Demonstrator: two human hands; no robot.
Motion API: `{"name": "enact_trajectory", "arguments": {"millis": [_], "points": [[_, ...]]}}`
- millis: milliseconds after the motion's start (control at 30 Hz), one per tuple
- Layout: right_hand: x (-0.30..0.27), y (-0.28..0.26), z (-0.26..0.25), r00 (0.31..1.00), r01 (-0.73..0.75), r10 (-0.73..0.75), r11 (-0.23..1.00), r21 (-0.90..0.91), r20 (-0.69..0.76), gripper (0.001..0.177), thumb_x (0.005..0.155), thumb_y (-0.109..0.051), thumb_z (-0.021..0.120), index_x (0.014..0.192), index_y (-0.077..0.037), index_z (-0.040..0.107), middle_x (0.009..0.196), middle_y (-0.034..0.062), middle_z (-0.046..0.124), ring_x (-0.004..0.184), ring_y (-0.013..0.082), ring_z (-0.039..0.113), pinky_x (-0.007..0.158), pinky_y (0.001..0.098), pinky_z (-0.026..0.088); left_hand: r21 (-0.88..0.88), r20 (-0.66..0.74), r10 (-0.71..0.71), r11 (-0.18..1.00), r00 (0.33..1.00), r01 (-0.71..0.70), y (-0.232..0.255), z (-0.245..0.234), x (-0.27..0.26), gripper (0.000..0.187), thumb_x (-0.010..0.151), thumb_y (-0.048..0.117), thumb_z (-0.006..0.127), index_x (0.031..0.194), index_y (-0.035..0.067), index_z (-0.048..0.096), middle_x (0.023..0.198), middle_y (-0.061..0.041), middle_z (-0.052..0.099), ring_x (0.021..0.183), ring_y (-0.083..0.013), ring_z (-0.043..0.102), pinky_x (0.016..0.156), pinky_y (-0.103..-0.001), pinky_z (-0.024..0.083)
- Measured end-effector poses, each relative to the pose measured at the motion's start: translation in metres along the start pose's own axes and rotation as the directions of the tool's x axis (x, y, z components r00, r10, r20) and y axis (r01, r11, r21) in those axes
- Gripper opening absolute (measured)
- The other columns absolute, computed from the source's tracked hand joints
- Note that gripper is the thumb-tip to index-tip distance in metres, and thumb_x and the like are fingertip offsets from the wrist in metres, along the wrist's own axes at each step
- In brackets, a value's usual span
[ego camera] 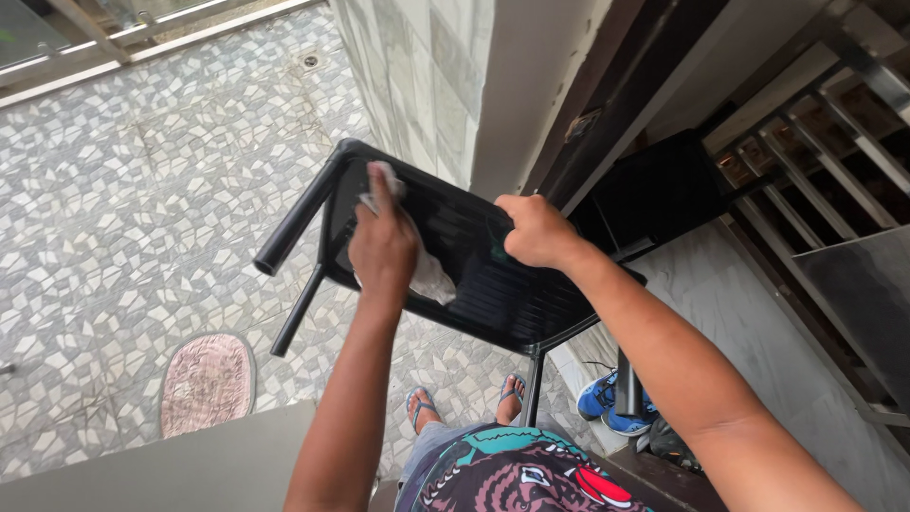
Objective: The person cleans a small plastic table by wiping down its surfaces and legs with a cloth.
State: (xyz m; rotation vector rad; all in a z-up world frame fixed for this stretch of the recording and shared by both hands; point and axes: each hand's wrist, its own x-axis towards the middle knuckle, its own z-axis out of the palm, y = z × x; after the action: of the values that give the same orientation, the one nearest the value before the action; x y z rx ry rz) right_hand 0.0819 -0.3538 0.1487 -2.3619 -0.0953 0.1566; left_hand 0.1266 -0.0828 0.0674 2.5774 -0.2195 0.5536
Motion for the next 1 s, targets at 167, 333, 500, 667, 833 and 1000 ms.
{"name": "enact_trajectory", "arguments": {"millis": [167, 333, 500, 667, 833, 1000], "points": [[0.007, 0.004, 0.000, 0.996, 0.050, -0.048, 0.999, 0.019, -0.073, 0.039, 0.090, 0.008, 0.066, 0.120, -0.005, 0.088, 0.098, 0.0154, 0.092, 0.092, 0.0293, 0.089, 0.087, 0.0451, 0.068, -0.113, -0.212, 0.118, 0.983, 0.970, -0.145, 0.026, 0.022, -0.026, 0.074, 0.133, 0.025, 0.074, 0.196, 0.005, 0.040, 0.130, -0.034, 0.074, 0.087, -0.0374, 0.082, 0.063, -0.043, 0.068], [0.011, 0.004, -0.004, 0.999, -0.015, 0.017, 0.996, 0.086, -0.031, 0.020, 0.099, 0.005, 0.070, 0.110, 0.000, 0.086, 0.092, 0.0146, 0.090, 0.085, 0.0254, 0.085, 0.079, 0.0436, 0.065, -0.073, -0.424, 0.399, 0.880, 0.813, -0.470, 0.027, 0.004, -0.022, 0.066, 0.123, 0.021, 0.080, 0.184, 0.026, 0.054, 0.159, -0.019, 0.057, 0.125, -0.0361, 0.080, 0.099, -0.044, 0.074], [0.000, -0.003, -0.002, 1.000, 0.012, -0.010, 0.990, 0.137, -0.016, 0.027, 0.096, 0.008, 0.067, 0.111, 0.000, 0.087, 0.090, 0.0125, 0.090, 0.083, 0.0219, 0.081, 0.080, 0.0386, 0.065, -0.329, -0.391, 0.085, 0.917, 0.917, -0.225, 0.003, -0.004, 0.042, 0.033, 0.133, 0.015, 0.084, 0.162, 0.014, 0.068, 0.161, -0.016, 0.057, 0.128, -0.0295, 0.085, 0.098, -0.035, 0.076], [0.005, 0.000, 0.000, 0.997, 0.066, -0.060, 0.989, 0.131, -0.046, 0.038, 0.089, 0.013, 0.059, 0.112, 0.001, 0.086, 0.092, 0.0108, 0.088, 0.083, 0.0165, 0.083, 0.078, 0.0353, 0.065, -0.138, -0.391, 0.385, 0.873, 0.836, -0.467, 0.048, 0.007, 0.008, 0.031, 0.126, 0.012, 0.081, 0.157, 0.017, 0.076, 0.154, -0.011, 0.059, 0.131, -0.0337, 0.082, 0.103, -0.040, 0.079], [0.006, 0.012, 0.003, 1.000, 0.008, -0.006, 0.988, 0.155, -0.016, 0.036, 0.086, 0.016, 0.057, 0.105, 0.002, 0.085, 0.085, 0.0113, 0.086, 0.077, 0.0180, 0.074, 0.074, 0.0358, 0.062, -0.205, -0.516, 0.159, 0.931, 0.842, -0.301, 0.021, 0.011, 0.050, 0.041, 0.129, 0.014, 0.078, 0.169, 0.017, 0.071, 0.155, -0.021, 0.058, 0.122, -0.0283, 0.081, 0.095, -0.037, 0.075], [0.019, 0.024, 0.009, 0.998, -0.063, 0.062, 0.995, 0.073, 0.011, 0.028, 0.091, 0.018, 0.056, 0.102, 0.008, 0.079, 0.083, 0.0155, 0.078, 0.077, 0.0227, 0.066, 0.070, 0.0402, 0.056, -0.345, -0.225, -0.382, 0.892, 0.896, 0.293, 0.020, 0.061, 0.067, 0.051, 0.133, 0.031, 0.066, 0.184, 0.028, 0.062, 0.145, -0.008, 0.064, 0.108, -0.0227, 0.081, 0.085, -0.034, 0.072]]}}
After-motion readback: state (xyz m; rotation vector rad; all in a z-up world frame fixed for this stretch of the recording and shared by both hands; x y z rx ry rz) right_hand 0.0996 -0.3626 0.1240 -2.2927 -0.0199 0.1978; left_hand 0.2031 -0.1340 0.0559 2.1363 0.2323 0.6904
